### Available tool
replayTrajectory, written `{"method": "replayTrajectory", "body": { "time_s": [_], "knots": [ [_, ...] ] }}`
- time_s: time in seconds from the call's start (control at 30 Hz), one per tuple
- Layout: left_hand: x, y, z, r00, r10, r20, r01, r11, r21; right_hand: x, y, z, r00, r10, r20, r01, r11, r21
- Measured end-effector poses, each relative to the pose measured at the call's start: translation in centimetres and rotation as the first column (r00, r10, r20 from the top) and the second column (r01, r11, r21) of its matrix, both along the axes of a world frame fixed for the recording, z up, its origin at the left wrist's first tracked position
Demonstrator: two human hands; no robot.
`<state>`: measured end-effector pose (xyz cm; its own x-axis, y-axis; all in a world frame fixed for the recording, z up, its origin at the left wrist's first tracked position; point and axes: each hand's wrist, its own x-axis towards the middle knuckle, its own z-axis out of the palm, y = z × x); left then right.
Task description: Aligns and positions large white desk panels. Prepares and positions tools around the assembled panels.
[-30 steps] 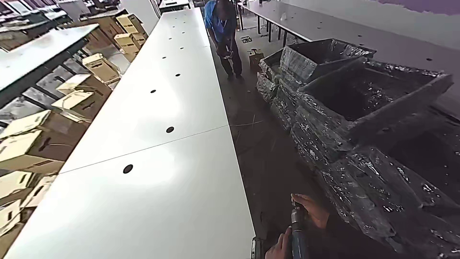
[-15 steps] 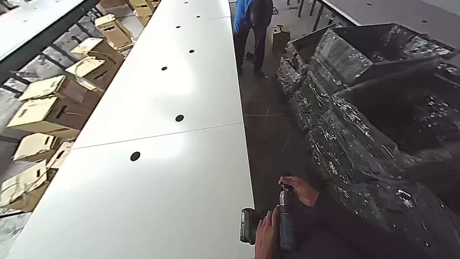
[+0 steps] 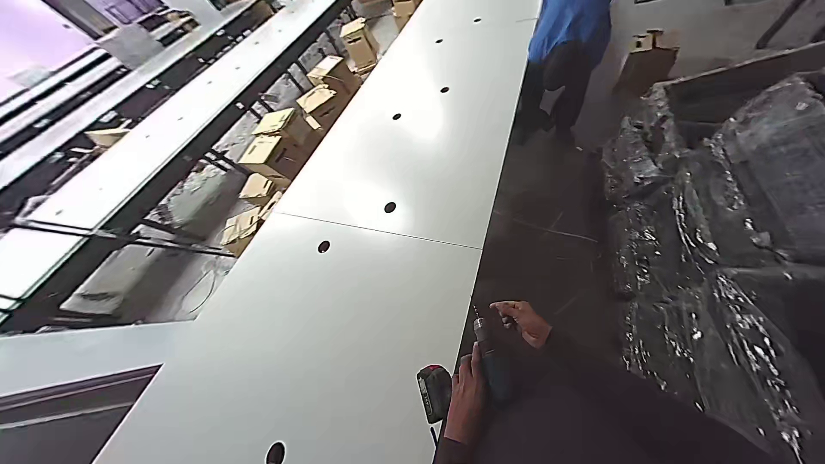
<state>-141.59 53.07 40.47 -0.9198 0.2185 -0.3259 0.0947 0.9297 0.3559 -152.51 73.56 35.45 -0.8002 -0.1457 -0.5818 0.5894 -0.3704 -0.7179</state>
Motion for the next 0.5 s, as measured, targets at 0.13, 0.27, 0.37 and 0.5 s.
{"method": "replayTrajectory", "body": {
  "time_s": [0.13,0.27,0.37,0.5],
  "knots": [
    [-3.8,0.9,-1.3,0.977,0.213,-0.024,-0.214,0.976,-0.037,-3.2,3.7,-1.6,0.995,-0.042,0.092,0.048,0.996,-0.069],
    [-8.4,-0.5,-4.3,0.887,0.462,-0.009,-0.462,0.886,-0.028,-6.5,7.2,-3.5,0.985,-0.072,0.159,0.075,0.997,-0.016],
    [-12.7,-1.7,-6.5,0.775,0.631,0.036,-0.627,0.775,-0.083,-9.4,10.3,-5.0,0.968,-0.115,0.224,0.113,0.993,0.022],
    [-17.7,-3.3,-8.6,0.605,0.796,0.032,-0.792,0.605,-0.081,-14.2,14.3,-6.7,0.948,-0.159,0.274,0.130,0.984,0.121]
  ]
}}
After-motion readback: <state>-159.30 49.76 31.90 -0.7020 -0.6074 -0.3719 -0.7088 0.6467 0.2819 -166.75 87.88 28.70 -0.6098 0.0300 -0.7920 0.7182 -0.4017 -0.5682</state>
